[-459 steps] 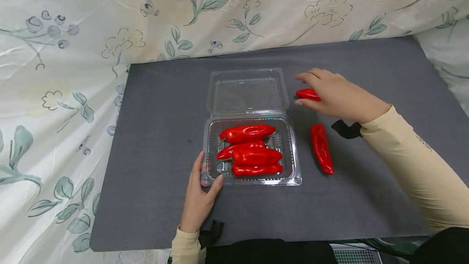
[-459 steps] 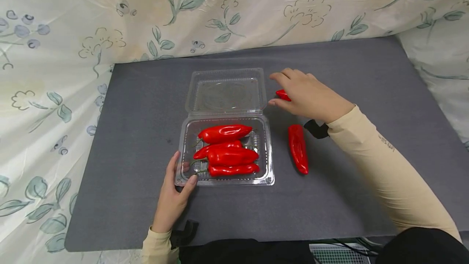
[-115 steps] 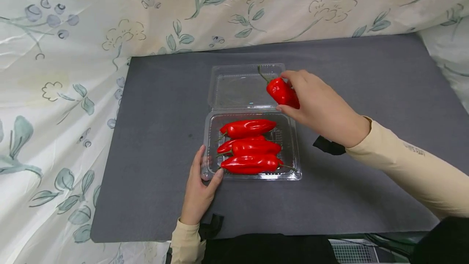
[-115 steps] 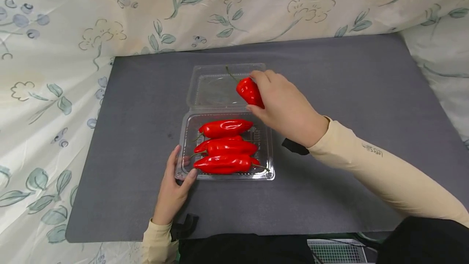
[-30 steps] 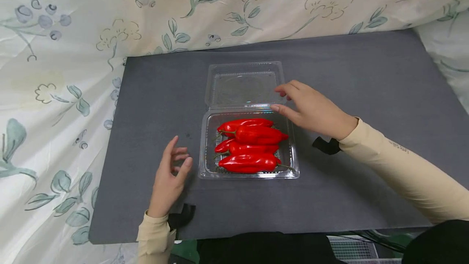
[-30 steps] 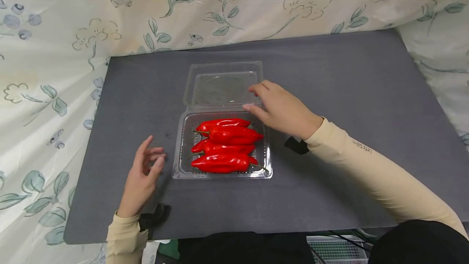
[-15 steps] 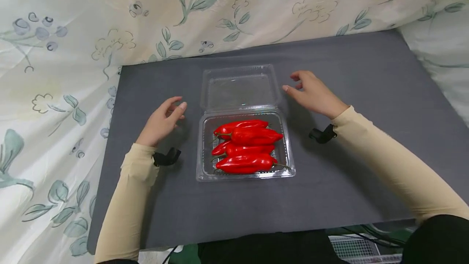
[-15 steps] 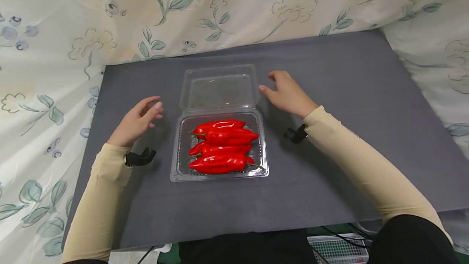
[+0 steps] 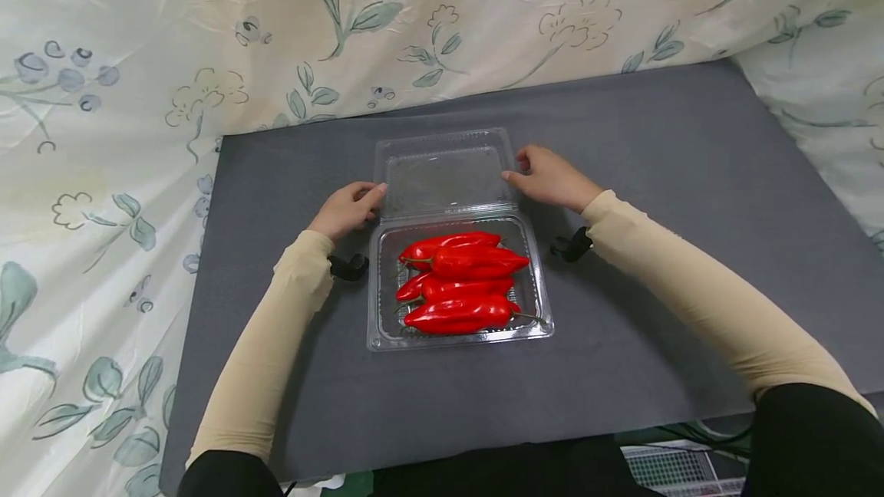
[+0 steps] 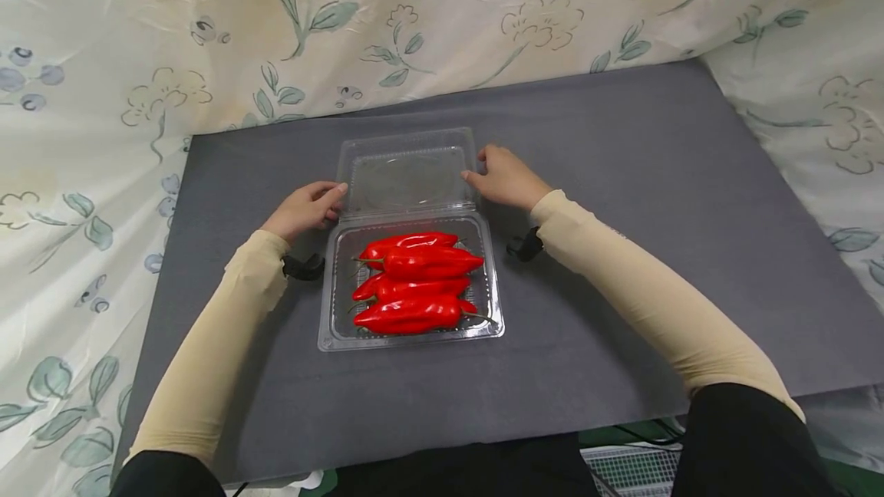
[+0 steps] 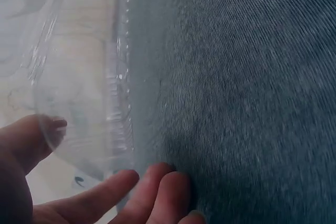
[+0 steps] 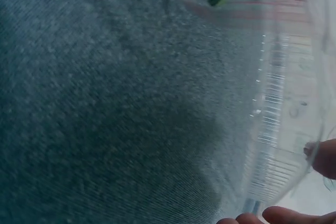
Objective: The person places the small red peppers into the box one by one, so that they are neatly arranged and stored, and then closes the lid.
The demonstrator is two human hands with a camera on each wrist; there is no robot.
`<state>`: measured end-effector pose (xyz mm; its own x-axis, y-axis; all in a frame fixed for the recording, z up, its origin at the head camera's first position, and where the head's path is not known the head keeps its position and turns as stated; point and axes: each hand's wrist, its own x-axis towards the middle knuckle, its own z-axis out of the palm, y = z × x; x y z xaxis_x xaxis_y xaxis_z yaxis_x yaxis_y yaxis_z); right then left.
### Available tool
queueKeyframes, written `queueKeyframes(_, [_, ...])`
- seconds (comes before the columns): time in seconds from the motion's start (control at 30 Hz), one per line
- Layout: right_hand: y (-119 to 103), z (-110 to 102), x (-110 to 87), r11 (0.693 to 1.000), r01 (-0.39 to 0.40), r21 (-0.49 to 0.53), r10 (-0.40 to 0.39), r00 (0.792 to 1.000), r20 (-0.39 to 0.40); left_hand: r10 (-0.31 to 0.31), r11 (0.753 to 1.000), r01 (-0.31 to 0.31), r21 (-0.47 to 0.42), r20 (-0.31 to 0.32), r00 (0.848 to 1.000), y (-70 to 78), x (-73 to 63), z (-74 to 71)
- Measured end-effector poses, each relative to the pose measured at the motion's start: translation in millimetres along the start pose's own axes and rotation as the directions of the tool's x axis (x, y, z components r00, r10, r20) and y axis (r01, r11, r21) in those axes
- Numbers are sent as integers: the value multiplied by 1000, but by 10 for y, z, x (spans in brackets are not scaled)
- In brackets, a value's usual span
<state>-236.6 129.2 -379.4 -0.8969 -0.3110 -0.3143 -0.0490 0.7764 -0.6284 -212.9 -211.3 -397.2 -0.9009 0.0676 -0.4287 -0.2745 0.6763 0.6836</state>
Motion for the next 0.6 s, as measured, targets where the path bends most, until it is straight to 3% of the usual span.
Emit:
queueKeyframes(0.37, [28,55,13,1000,-18,24,18,1000,-9,44,999,-45,-7,-46,998,9,52,64])
queueKeyframes(0.6, [28,37,31,999,-19,45,20,999,-28,76,994,-80,-69,-63,995,73,43,80])
